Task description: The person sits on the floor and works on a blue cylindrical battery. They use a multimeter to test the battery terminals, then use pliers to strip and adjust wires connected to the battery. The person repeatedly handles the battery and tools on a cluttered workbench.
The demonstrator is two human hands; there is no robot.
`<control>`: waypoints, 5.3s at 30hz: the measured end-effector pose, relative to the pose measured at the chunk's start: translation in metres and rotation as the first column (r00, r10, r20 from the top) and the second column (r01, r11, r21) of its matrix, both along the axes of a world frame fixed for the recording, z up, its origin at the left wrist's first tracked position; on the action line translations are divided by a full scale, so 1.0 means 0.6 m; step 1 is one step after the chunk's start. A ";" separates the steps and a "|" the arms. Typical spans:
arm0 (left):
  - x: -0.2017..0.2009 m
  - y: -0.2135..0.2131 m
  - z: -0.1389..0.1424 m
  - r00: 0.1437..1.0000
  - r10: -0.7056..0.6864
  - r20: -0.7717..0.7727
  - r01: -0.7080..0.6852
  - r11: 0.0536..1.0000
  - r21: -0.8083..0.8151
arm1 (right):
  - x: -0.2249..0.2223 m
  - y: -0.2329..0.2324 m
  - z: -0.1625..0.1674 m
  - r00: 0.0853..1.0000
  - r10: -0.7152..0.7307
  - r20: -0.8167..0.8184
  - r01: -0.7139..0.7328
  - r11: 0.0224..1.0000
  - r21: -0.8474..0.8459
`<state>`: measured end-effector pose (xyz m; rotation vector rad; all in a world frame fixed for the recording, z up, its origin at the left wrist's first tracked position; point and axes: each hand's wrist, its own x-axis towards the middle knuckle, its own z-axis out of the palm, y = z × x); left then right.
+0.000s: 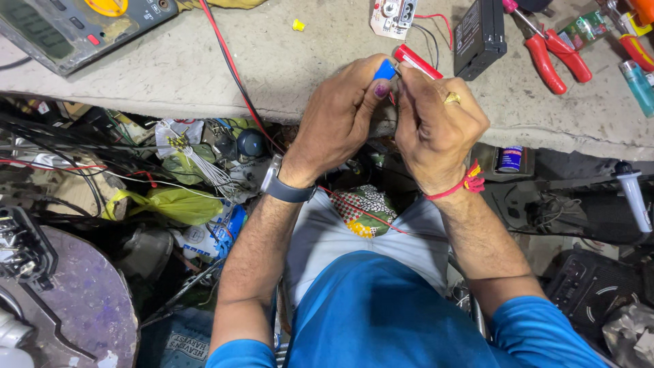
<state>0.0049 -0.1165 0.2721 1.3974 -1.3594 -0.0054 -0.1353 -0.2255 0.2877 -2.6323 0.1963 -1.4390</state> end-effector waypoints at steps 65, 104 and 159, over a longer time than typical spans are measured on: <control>0.010 0.032 0.016 0.990 -0.138 0.012 0.138 0.990 -0.034 | -0.180 -0.247 -0.249 0.480 -0.379 0.791 -0.823 -0.507 0.256; -0.014 -0.012 -0.004 0.967 0.136 0.214 -0.135 0.991 -0.016 | -0.058 -0.090 -0.003 0.946 0.317 -0.073 -0.291 0.925 0.246; -0.011 -0.015 0.011 0.994 0.083 0.065 -0.073 0.987 -0.143 | -0.011 -0.080 -0.012 0.883 0.470 0.008 -0.369 0.683 0.630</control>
